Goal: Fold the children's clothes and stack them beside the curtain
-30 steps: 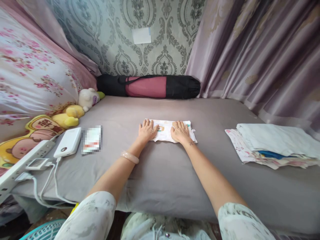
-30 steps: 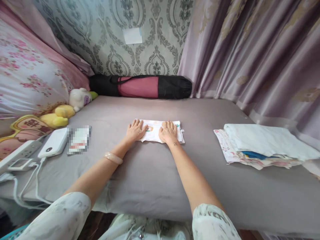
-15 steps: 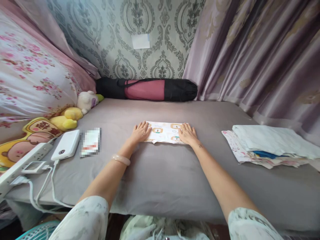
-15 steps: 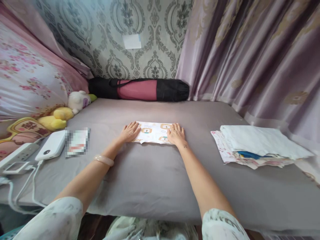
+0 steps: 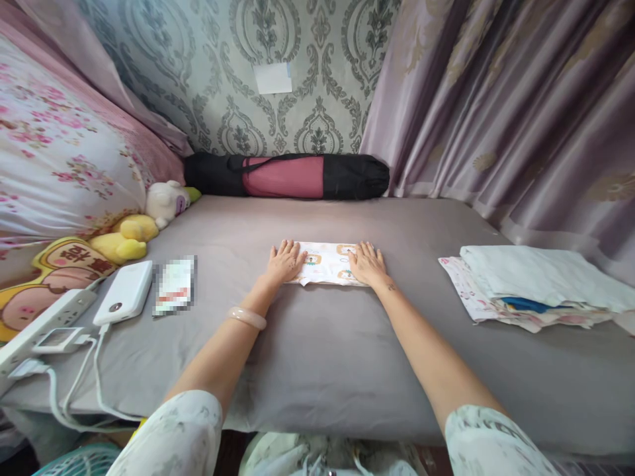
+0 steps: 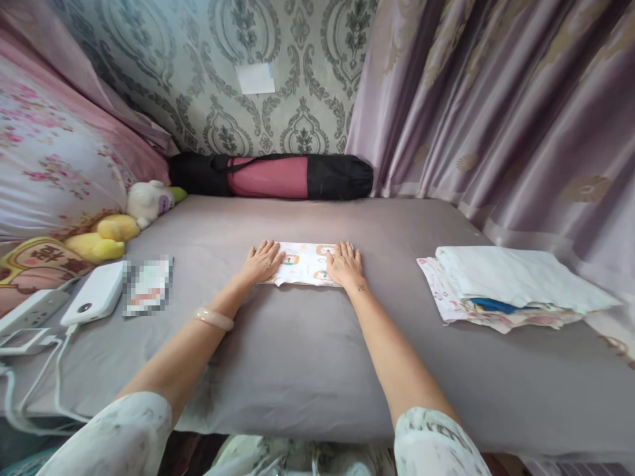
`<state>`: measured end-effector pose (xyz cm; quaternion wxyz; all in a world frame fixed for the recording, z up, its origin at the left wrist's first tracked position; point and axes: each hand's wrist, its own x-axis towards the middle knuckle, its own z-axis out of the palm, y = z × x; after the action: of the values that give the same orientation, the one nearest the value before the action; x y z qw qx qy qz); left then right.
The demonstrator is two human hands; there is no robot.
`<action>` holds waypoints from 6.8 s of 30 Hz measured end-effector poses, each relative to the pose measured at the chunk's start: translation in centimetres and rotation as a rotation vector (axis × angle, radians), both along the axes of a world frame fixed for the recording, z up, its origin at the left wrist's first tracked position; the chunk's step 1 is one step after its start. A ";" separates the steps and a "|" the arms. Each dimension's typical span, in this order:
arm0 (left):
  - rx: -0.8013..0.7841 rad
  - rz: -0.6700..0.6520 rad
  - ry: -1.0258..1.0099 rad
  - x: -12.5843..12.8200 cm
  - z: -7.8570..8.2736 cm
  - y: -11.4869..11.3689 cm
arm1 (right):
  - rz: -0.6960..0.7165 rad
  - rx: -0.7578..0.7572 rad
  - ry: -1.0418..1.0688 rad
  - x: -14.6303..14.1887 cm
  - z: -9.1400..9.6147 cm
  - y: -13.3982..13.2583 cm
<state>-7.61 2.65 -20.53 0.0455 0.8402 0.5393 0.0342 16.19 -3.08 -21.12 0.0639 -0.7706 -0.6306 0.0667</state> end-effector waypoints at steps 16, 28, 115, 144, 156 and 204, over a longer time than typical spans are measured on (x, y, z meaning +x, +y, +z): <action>0.065 -0.095 -0.038 2.5 0.4 -1.1 | 0.058 -0.020 -0.009 -2.7 1.1 0.0; 0.081 -0.044 -0.022 3.3 1.1 -1.7 | 0.056 -0.017 -0.003 -3.3 1.6 0.1; 0.125 0.074 -0.526 0.4 -1.4 -0.6 | 0.209 -0.011 0.022 -9.0 1.2 1.9; 0.092 0.013 -0.430 0.1 -1.4 -0.4 | 0.183 -0.001 0.105 2.1 0.0 -0.7; 0.034 -0.462 -0.316 -8.1 1.3 -3.2 | 0.715 0.340 -0.165 5.9 2.2 -9.2; -0.266 0.271 -1.010 -3.4 1.1 0.6 | -0.213 0.279 0.600 3.7 2.8 -2.4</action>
<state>-11.01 3.23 -19.44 0.4003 0.6289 0.5536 0.3711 19.90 -5.47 -18.29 0.3578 -0.7620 -0.5028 0.1963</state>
